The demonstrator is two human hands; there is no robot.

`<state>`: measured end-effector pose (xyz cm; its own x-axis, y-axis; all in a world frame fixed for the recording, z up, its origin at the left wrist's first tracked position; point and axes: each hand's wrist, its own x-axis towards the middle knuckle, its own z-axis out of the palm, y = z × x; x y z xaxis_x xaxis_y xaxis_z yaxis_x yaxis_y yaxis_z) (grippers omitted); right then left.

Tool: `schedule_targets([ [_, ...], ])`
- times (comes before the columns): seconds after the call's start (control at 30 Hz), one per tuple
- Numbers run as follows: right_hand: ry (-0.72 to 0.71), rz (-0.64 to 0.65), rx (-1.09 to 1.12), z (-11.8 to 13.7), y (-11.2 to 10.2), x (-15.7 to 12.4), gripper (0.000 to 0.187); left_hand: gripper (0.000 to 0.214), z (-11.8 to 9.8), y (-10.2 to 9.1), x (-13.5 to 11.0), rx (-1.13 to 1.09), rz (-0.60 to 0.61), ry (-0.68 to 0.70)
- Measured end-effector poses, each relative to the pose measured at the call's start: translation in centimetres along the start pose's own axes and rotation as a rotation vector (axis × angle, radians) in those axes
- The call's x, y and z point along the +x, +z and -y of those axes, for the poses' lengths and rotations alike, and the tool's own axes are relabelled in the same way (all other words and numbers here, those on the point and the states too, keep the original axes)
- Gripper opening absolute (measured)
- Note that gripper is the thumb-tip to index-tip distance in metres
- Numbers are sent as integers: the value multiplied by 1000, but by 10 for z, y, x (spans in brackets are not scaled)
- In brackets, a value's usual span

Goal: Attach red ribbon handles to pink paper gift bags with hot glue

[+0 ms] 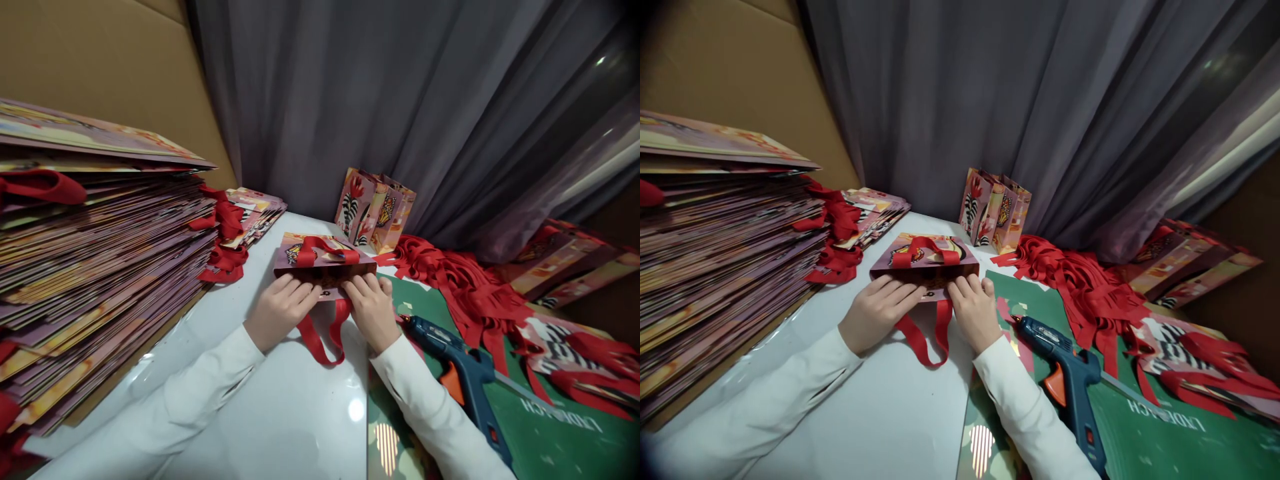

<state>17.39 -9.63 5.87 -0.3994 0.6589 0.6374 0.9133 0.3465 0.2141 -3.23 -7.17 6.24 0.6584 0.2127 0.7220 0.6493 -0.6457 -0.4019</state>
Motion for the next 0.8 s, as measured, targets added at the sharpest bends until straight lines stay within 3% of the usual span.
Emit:
schedule_targets([
  [0.4,43,164,12,2,-6,6,14,28,-2,4,-3,-26,31,-19],
  [0.8,180,169,128,3,-2,4,22,24,-6,2,-4,-27,54,-25],
])
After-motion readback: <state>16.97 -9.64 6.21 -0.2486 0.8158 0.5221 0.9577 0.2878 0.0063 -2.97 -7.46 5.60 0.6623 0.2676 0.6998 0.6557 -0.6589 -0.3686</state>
